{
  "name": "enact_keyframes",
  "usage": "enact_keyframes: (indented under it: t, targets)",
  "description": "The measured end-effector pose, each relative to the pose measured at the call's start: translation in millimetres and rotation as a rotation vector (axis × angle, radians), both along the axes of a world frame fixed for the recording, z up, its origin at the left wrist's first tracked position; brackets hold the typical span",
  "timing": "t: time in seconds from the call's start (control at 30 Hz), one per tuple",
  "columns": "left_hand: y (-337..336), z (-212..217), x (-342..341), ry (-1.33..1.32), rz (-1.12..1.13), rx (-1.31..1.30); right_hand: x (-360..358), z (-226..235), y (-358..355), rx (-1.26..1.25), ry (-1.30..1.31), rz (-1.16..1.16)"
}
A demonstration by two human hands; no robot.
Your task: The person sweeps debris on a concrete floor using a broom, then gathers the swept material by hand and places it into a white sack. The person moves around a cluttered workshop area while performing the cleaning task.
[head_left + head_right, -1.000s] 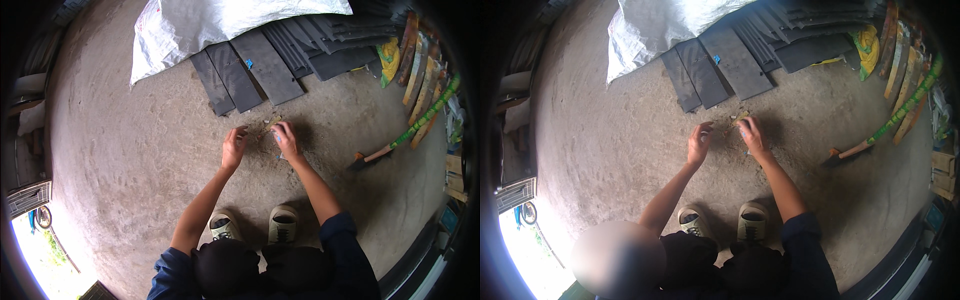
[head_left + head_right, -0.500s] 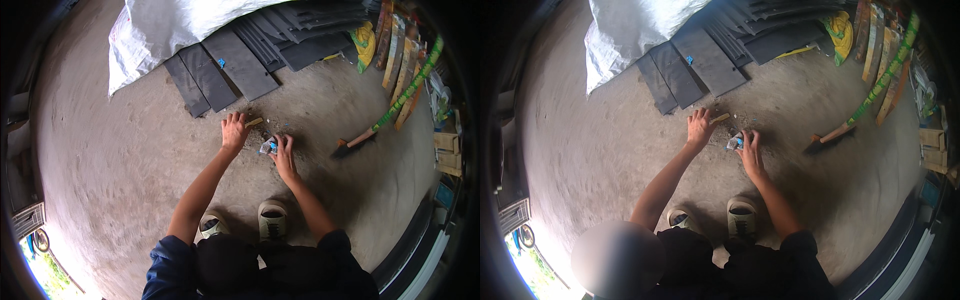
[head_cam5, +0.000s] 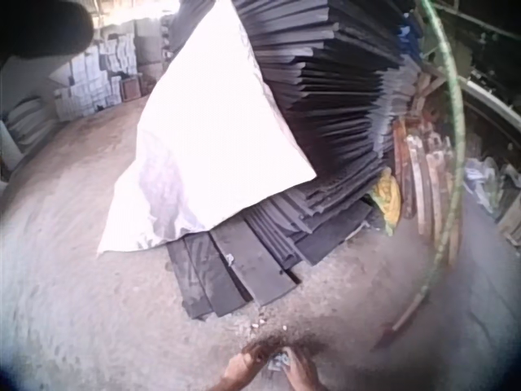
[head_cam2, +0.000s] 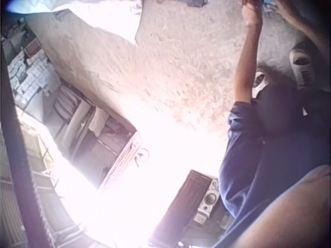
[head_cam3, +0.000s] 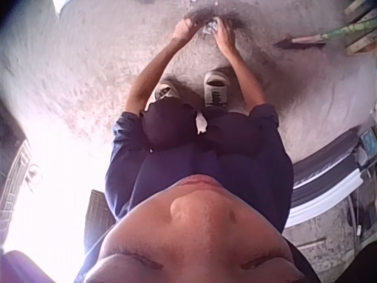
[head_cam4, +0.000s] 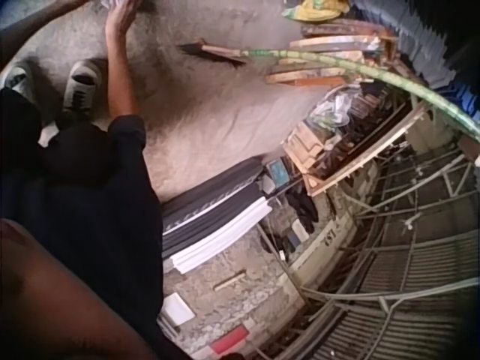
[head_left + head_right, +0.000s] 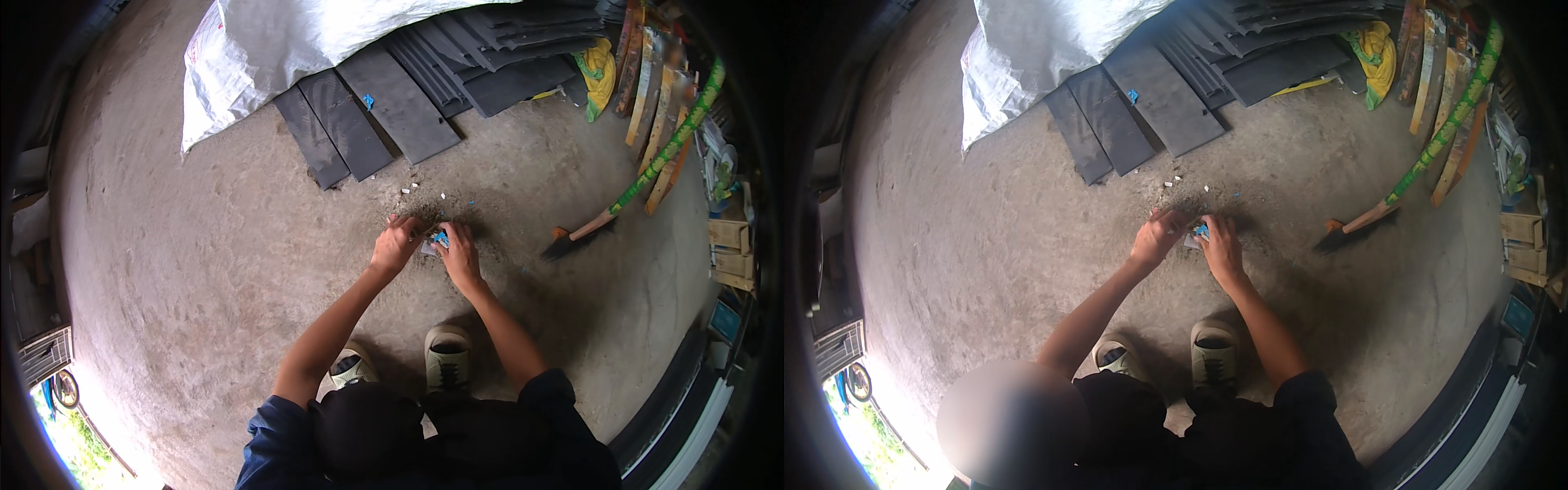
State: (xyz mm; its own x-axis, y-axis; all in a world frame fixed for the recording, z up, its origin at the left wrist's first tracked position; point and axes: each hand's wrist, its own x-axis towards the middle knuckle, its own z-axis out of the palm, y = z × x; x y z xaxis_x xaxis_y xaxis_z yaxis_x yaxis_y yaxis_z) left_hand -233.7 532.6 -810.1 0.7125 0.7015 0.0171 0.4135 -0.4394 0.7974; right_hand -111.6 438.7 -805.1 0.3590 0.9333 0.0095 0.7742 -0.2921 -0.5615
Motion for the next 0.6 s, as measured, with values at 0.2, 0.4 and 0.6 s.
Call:
enact_keyframes:
  t: [0.2, 0.4, 0.6]
  targets:
    - [0.6, 17.2, -0.4, -0.075, 0.077, -0.139, 9.2, -3.7, 4.8, 0.001, 0.286, -0.064]
    - [51.7, 91.2, 2.9, -0.242, 0.242, -0.15, 41.4, 80.7, 64.1, 0.055, 0.491, -0.064]
    - [72.8, 247.9, 1.8, -0.293, 0.38, -0.199, 44.6, 248.5, 110.3, -0.062, 0.783, -0.138]
